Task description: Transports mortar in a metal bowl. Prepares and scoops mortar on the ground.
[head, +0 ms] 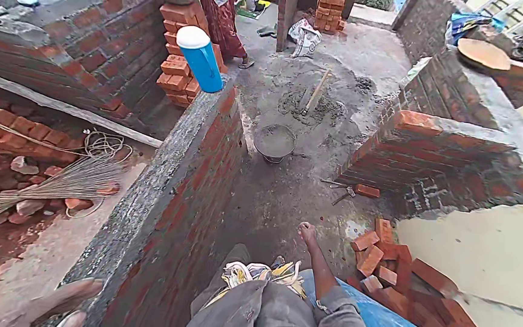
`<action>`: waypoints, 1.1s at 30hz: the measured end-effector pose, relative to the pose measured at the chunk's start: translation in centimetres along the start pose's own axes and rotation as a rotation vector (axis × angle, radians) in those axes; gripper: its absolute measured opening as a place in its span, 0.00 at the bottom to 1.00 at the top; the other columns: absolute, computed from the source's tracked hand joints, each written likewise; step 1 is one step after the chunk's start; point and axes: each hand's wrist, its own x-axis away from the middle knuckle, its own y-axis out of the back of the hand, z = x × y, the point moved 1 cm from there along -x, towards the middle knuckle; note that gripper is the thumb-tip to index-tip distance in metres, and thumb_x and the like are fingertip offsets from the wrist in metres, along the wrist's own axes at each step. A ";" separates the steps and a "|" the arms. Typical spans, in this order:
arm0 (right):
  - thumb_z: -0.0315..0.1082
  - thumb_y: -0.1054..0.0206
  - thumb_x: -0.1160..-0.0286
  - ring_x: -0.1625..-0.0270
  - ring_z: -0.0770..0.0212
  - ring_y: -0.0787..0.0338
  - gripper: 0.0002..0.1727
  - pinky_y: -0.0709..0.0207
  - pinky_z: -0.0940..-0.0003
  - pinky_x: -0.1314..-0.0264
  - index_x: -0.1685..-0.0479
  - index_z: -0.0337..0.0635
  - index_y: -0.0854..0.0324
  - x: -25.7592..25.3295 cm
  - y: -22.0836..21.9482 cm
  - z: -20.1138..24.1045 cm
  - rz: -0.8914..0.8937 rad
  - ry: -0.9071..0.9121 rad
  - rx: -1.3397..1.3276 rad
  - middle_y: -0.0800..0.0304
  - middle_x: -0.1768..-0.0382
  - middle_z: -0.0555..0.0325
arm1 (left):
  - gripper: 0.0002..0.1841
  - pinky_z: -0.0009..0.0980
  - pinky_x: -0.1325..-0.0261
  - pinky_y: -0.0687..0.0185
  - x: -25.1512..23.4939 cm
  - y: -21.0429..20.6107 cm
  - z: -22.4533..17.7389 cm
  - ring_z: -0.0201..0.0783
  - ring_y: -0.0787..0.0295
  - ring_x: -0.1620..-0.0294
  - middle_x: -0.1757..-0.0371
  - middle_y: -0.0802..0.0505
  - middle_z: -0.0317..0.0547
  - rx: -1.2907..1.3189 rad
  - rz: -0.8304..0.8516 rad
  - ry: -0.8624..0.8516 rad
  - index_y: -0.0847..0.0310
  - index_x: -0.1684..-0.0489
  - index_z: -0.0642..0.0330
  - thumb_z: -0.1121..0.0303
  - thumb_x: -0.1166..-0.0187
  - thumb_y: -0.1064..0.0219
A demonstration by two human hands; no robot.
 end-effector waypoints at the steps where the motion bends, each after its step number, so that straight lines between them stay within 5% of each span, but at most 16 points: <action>1: 0.39 0.39 0.10 0.50 0.46 0.07 0.17 0.15 0.47 0.45 0.37 0.38 0.15 -1.7 1.8 1.1 -0.009 0.007 -0.009 0.08 0.47 0.39 | 0.23 0.31 0.33 0.16 -2.8 -4.0 0.9 0.32 0.09 0.41 0.44 0.07 0.58 0.090 0.022 0.070 0.22 0.37 0.79 0.61 0.12 0.41; 4: 0.38 0.39 0.11 0.51 0.46 0.06 0.16 0.14 0.47 0.46 0.38 0.37 0.14 -7.0 6.6 2.5 -0.051 -0.020 -0.027 0.08 0.48 0.39 | 0.24 0.30 0.41 0.10 -10.6 -17.1 7.6 0.30 0.06 0.49 0.48 0.05 0.51 0.092 0.081 0.305 0.15 0.39 0.71 0.57 0.19 0.40; 6: 0.39 0.39 0.11 0.49 0.45 0.06 0.17 0.14 0.46 0.44 0.37 0.36 0.15 -10.8 9.8 2.4 -0.065 -0.075 -0.006 0.08 0.47 0.38 | 0.24 0.39 0.46 0.10 -14.6 -26.4 14.0 0.37 0.05 0.54 0.51 0.03 0.49 -0.056 0.203 0.398 0.11 0.40 0.61 0.53 0.22 0.41; 9: 0.38 0.39 0.11 0.48 0.44 0.07 0.17 0.16 0.44 0.42 0.39 0.35 0.14 -16.1 14.2 2.5 -0.071 -0.135 0.101 0.08 0.47 0.37 | 0.20 0.55 0.34 0.16 -20.5 -37.6 22.8 0.50 0.06 0.45 0.47 0.04 0.54 -0.114 0.558 0.563 0.13 0.36 0.60 0.57 0.16 0.38; 12: 0.40 0.36 0.14 0.43 0.42 0.09 0.17 0.20 0.41 0.35 0.44 0.35 0.11 -19.6 18.8 3.1 -0.089 -0.213 0.201 0.07 0.47 0.37 | 0.19 0.57 0.27 0.24 -27.9 -46.0 29.0 0.56 0.11 0.36 0.41 0.07 0.59 -0.128 0.860 0.690 0.14 0.34 0.61 0.59 0.13 0.38; 15: 0.37 0.35 0.14 0.49 0.44 0.07 0.16 0.16 0.43 0.40 0.46 0.32 0.11 -23.0 23.2 7.6 -0.187 -0.280 0.043 0.06 0.51 0.37 | 0.18 0.58 0.25 0.26 -37.1 -51.4 32.8 0.58 0.13 0.33 0.40 0.08 0.62 -0.097 0.948 0.786 0.13 0.38 0.63 0.59 0.12 0.39; 20: 0.39 0.42 0.08 0.53 0.48 0.09 0.19 0.16 0.49 0.51 0.34 0.32 0.18 -32.8 28.5 22.0 -0.310 -0.246 -0.310 0.09 0.49 0.37 | 0.18 0.61 0.27 0.26 -58.1 -54.4 33.5 0.61 0.13 0.34 0.39 0.09 0.65 -0.078 0.775 0.794 0.14 0.38 0.66 0.60 0.10 0.40; 25: 0.41 0.41 0.08 0.51 0.48 0.07 0.20 0.14 0.51 0.50 0.31 0.34 0.20 -47.6 35.4 35.0 -0.268 -0.177 -0.352 0.09 0.46 0.39 | 0.20 0.59 0.26 0.25 -75.8 -58.1 31.1 0.57 0.13 0.34 0.38 0.09 0.62 -0.074 0.482 0.764 0.18 0.30 0.62 0.60 0.10 0.41; 28: 0.41 0.42 0.08 0.52 0.48 0.08 0.20 0.15 0.51 0.52 0.30 0.34 0.21 -58.2 40.0 41.2 -0.182 -0.158 -0.282 0.09 0.46 0.39 | 0.21 0.57 0.25 0.26 -81.8 -62.2 28.2 0.56 0.12 0.34 0.38 0.09 0.61 -0.046 0.415 0.777 0.19 0.29 0.63 0.59 0.12 0.38; 33: 0.42 0.43 0.07 0.56 0.51 0.08 0.20 0.15 0.54 0.56 0.30 0.37 0.20 -69.6 48.8 51.5 0.148 -0.256 0.107 0.08 0.49 0.43 | 0.24 0.50 0.26 0.21 -82.0 -69.8 22.3 0.51 0.11 0.35 0.36 0.10 0.60 0.227 0.482 1.014 0.21 0.27 0.65 0.58 0.16 0.31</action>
